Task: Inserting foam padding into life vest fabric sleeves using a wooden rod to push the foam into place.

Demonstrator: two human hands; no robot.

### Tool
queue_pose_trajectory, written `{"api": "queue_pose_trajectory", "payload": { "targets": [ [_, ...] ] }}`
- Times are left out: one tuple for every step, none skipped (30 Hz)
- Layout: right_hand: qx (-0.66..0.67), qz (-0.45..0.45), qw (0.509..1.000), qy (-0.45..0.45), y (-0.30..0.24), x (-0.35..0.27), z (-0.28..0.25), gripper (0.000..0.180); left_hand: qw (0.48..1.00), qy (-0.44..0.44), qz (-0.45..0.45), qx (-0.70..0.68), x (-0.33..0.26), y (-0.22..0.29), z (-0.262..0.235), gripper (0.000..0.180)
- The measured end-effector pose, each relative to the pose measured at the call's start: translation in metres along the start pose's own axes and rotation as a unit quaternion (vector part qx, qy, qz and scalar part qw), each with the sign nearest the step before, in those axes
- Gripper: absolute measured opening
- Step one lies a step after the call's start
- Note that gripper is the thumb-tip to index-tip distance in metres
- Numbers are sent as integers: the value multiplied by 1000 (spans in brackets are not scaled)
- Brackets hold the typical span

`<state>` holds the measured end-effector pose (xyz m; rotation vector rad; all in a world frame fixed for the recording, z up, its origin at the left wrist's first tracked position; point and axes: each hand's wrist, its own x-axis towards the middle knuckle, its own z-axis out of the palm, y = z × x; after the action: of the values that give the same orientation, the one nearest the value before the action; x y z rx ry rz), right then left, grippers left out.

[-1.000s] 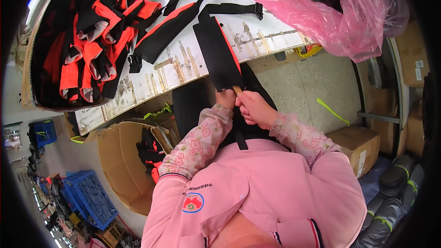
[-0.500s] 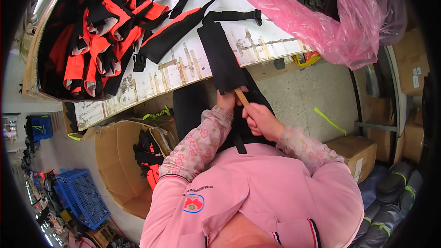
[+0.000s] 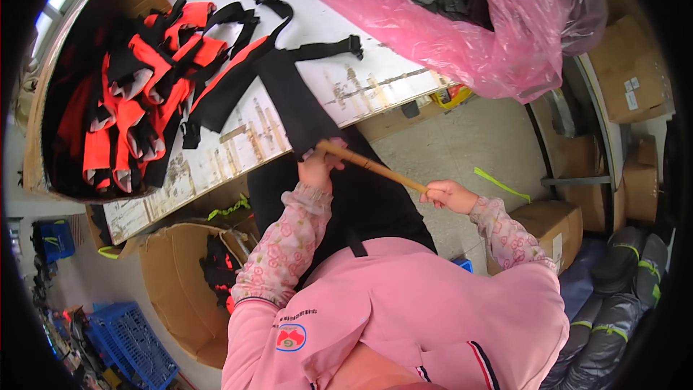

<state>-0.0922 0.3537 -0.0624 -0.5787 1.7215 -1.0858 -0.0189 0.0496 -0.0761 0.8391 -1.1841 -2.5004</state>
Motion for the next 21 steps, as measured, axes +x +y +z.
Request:
{"api": "queue_pose_trajectory", "payload": {
  "targets": [
    [-2, 0, 1000, 6, -5, -1, -6, 25, 1000, 17, -8, -18, -1, 1, 1, 16],
    [46, 2, 997, 57, -12, 0, -17, 24, 999, 34, -16, -35, -1, 1, 3, 16],
    [96, 1, 990, 107, -33, 4, -22, 24, 999, 30, -14, -33, -2, 1, 4, 16],
    [109, -9, 984, 139, -53, 13, -29, 24, 998, 37, -12, -53, -1, 1, 5, 18],
    [124, -20, 978, 168, -72, 26, -38, 25, 997, 45, -9, -70, 0, 1, 6, 21],
    [105, -34, 976, 188, -86, 40, -49, 26, 997, 39, -8, -67, -1, 4, 8, 21],
    [86, -48, 973, 208, -99, 55, -62, 27, 997, 26, -17, -66, -2, 6, 9, 22],
    [-35, -126, 955, 267, -105, 73, -76, 25, 998, 14, -25, -64, -3, 10, 10, 23],
    [-156, -201, 913, 320, -109, 94, -93, 24, 998, 11, -20, -61, -3, 11, 8, 23],
    [-252, -271, 842, 393, -116, 117, -117, 24, 998, -2, -37, -50, -1, 11, 3, 23],
    [-342, -333, 750, 458, -125, 137, -142, 23, 998, -15, -55, -40, 0, 11, -1, 24],
    [-261, -305, 788, 467, -146, 154, -159, 24, 998, -11, -54, -32, 0, 10, -9, 24],
    [-179, -272, 818, 474, -168, 168, -177, 24, 998, -7, -48, -30, -3, 10, -13, 24],
    [-168, -265, 817, 484, -173, 186, -212, 25, 998, -9, -55, -34, -4, 9, -10, 24],
    [-158, -257, 814, 496, -170, 202, -246, 25, 997, -13, -64, -37, -3, 8, -7, 23],
    [-155, -260, 812, 499, -169, 217, -263, 25, 997, 9, -65, -36, -3, 7, -2, 23],
    [-96, -225, 831, 499, -170, 231, -276, 26, 998, 8, -59, -34, -3, 7, -1, 23],
    [-37, -192, 849, 491, -176, 243, -278, 27, 998, 1, -61, -16, -5, 9, -4, 23],
    [-35, -198, 850, 486, -178, 251, -282, 27, 998, -8, -65, 2, -5, 10, -4, 24],
    [-16, -146, 845, 514, -178, 254, -287, 27, 998, 5, -67, -3, -4, 8, -1, 25],
    [3, -88, 837, 540, -171, 255, -291, 26, 998, 7, -68, 0, -3, 8, 3, 25]
  ]
}}
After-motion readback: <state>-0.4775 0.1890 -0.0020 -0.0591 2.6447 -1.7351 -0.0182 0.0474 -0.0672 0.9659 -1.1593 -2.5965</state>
